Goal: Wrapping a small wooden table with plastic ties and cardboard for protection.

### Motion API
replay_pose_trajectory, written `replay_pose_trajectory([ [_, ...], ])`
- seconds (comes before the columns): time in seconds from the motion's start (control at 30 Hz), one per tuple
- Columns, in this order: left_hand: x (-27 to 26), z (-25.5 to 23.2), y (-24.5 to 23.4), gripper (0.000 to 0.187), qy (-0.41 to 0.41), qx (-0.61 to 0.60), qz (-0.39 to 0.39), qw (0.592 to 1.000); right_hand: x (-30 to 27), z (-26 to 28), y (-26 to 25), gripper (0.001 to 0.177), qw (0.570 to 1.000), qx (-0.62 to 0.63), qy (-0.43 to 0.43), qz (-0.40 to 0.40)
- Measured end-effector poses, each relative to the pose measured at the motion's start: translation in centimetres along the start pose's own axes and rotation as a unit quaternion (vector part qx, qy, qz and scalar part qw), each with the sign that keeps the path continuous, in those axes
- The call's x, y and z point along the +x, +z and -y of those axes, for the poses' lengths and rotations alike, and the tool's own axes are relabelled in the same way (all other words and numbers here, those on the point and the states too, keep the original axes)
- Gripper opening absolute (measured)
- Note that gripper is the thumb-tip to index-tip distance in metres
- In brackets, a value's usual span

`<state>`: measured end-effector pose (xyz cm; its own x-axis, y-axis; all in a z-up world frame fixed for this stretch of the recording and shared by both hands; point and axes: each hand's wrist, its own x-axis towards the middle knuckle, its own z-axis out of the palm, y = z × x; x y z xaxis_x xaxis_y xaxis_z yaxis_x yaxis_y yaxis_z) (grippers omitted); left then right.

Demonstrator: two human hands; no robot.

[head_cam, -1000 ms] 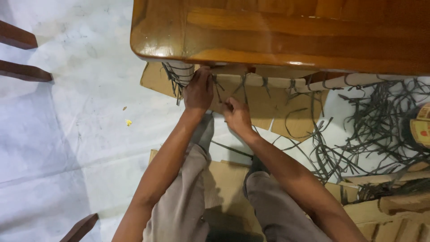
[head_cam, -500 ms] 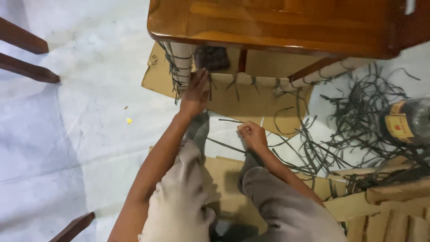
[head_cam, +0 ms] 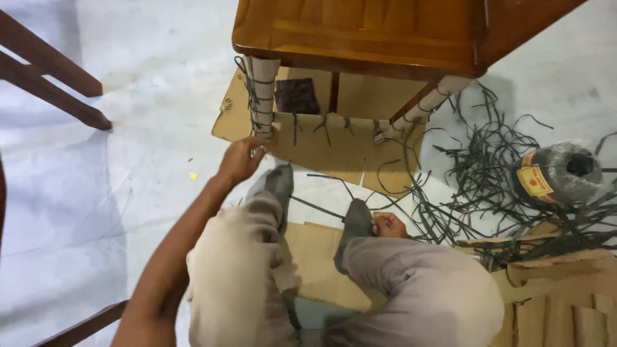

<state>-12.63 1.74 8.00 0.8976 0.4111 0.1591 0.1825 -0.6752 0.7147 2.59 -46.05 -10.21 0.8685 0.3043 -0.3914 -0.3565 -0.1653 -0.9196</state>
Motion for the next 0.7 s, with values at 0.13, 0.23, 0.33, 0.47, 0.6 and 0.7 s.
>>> replay_pose_trajectory([
  [0.13, 1.1, -1.8, -5.6, 0.024, 0.043, 0.031, 0.016, 0.998, -0.5, 4.1, -1.4, 0.018, 0.992, -0.051, -0.108, -0.035],
  [0.23, 2.4, -4.4, -9.8, 0.024, 0.007, 0.049, 0.012, 0.999, 1.7, 8.5, -3.8, 0.023, 0.982, -0.073, -0.173, -0.008],
  [0.33, 3.2, -9.5, -14.7, 0.024, 0.040, 0.074, -0.028, 0.996, -1.2, 18.9, -3.0, 0.018, 0.973, -0.128, -0.180, -0.067],
  [0.47, 5.3, -12.0, -17.1, 0.023, 0.142, 0.084, -0.085, 0.983, -1.9, 28.6, -2.8, 0.016, 0.959, -0.121, -0.254, -0.030],
  [0.6, 8.1, -13.1, -16.2, 0.033, 0.069, 0.036, -0.128, 0.989, -5.0, 39.1, 0.6, 0.015, 0.938, -0.196, -0.286, -0.019],
  [0.7, 10.5, -11.8, -13.4, 0.045, 0.077, -0.018, -0.210, 0.974, -6.5, 43.6, 2.5, 0.015, 0.912, -0.247, -0.327, 0.024],
])
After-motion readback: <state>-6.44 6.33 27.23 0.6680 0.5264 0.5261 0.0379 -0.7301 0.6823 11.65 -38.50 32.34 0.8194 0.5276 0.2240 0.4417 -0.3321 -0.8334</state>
